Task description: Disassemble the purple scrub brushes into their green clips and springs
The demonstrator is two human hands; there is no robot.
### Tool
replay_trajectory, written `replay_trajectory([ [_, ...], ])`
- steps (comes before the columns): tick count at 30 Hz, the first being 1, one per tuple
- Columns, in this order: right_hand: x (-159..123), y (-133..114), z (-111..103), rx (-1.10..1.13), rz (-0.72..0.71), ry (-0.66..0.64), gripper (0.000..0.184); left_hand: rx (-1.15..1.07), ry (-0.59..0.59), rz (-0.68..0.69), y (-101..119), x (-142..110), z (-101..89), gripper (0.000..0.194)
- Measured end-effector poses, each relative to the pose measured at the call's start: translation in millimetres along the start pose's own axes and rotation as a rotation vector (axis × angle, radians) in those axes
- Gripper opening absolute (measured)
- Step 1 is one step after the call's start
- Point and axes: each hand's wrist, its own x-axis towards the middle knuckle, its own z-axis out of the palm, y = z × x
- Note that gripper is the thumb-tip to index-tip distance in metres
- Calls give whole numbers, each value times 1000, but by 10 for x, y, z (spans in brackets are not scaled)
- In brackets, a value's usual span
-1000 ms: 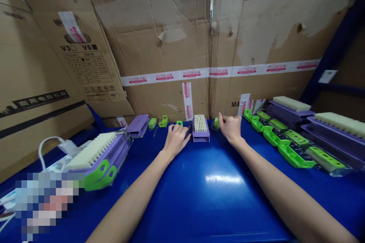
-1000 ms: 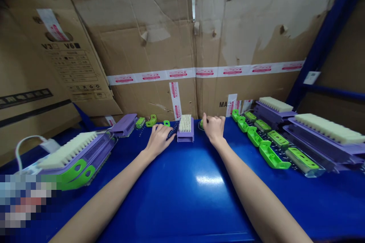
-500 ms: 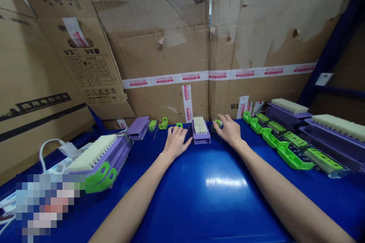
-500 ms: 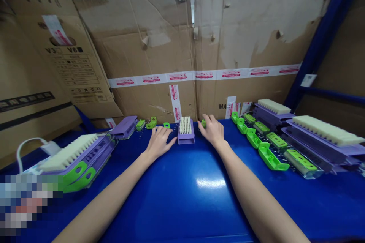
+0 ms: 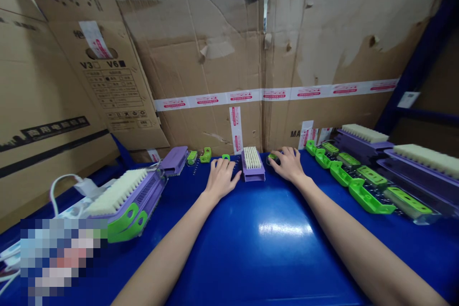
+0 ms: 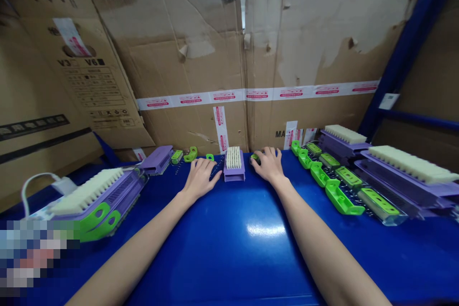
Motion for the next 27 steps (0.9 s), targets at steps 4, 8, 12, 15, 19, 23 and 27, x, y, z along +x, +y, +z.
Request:
replay_trajectory([
  [4,-3,28,40,-18,36,-10,38,28,-12,-5,0,0,1,30],
  [8,1,58,63,40,80,-60,39,26,-8,-9,-2,-1,7,30],
  [12,11,98,84,144,85,-72,41,24,-9,-10,-1,-3,9,30],
  [15,16,122,108,216,85,-21,46,35,-7,-10,-2,0,4,30],
  [19,34,78,70,253,61,122,52,18,39,-24,-8,16,-30,31],
  [23,61,-99,-92,287,-22,261,55,-40,151,-51,21,42,-113,27],
  [27,65,-353,-261,309,-116,333,59,-111,264,-47,134,70,-223,30],
])
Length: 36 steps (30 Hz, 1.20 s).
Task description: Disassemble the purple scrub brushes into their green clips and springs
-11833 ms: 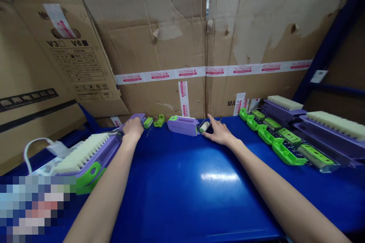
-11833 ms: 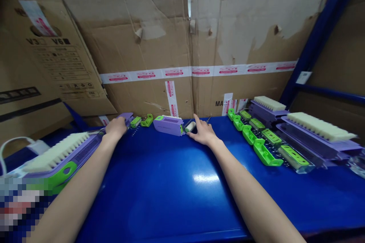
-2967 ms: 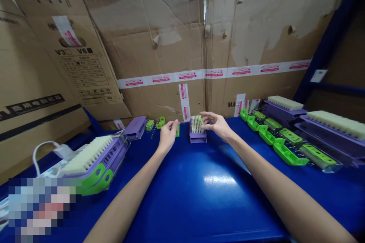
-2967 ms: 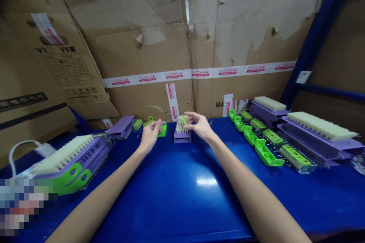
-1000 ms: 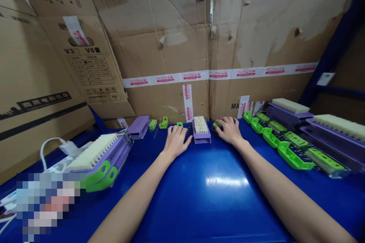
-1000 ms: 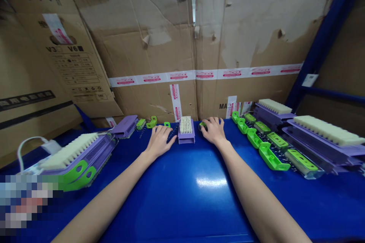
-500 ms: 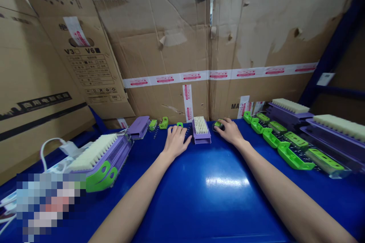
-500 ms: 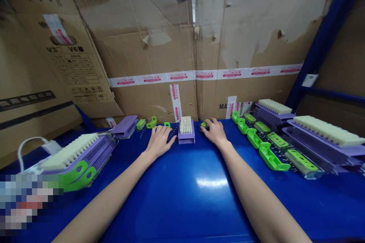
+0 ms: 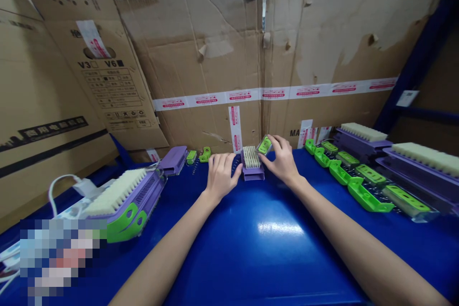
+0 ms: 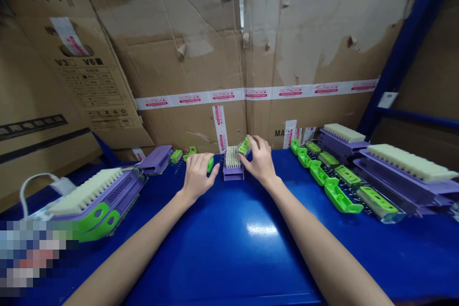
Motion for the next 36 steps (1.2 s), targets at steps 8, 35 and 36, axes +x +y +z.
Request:
replay_trajectory([
  [8,-9,-487,-18,56,-160,-7,65,-255,-74,-192,222,159,-171,41],
  [35,-98,-515,22,-166,-196,-256,50,571,-699,-634,-858,206,-591,38],
  [36,-97,-518,19,-164,-198,-256,50,577,-709,-630,-850,205,-582,37],
])
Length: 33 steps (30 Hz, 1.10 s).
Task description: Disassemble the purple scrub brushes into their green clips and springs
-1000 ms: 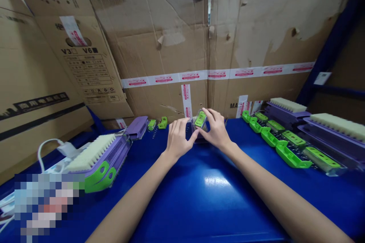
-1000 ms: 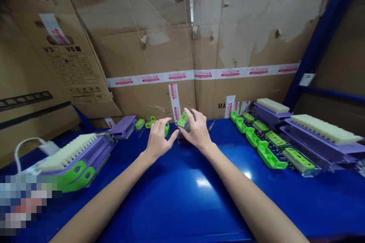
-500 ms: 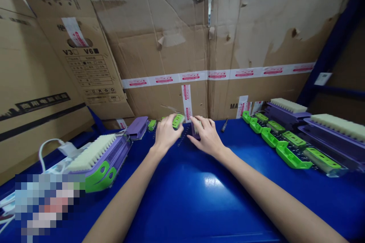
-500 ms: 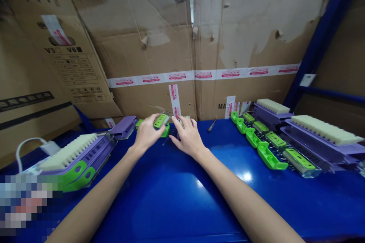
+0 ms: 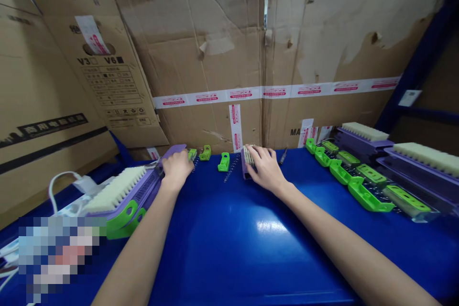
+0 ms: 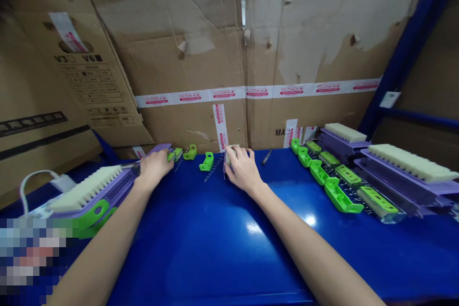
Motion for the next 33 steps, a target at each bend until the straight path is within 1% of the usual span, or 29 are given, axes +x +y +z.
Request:
replay_trajectory([
  [7,4,-14,-18,6,-8,-9,47,14,-47,-2,67,-34,14,34],
  [17,2,-14,-15,5,-13,-10,48,-38,-139,-20,30,9,135,34],
  [25,-3,-15,-16,3,-20,-9,47,-26,-119,-34,48,-17,59,34],
  [33,-4,0,0,-9,-19,-15,47,-3,-165,-18,84,-77,-16,33],
])
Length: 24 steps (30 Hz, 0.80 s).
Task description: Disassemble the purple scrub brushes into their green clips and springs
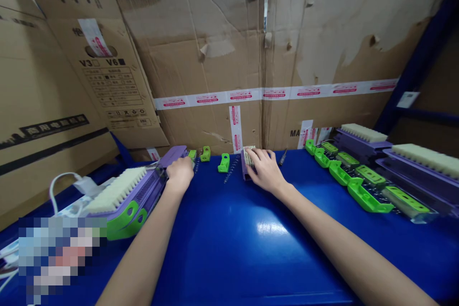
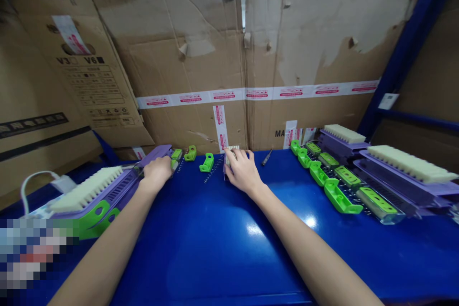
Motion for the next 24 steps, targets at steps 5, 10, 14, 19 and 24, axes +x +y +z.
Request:
replay_trajectory([
  [5,2,-3,-8,8,-1,-1,47,5,20,13,-4,-11,5,31],
  [10,3,-3,-16,-7,14,-18,47,5,73,27,12,-12,-16,30],
  [14,3,2,-16,4,8,-8,48,-64,181,356,129,-8,26,36],
  [19,1,11,-16,0,9,-7,47,-175,171,707,361,-23,222,38],
  [24,0,28,-2,-18,17,-15,48,-154,123,700,427,-30,270,21],
])
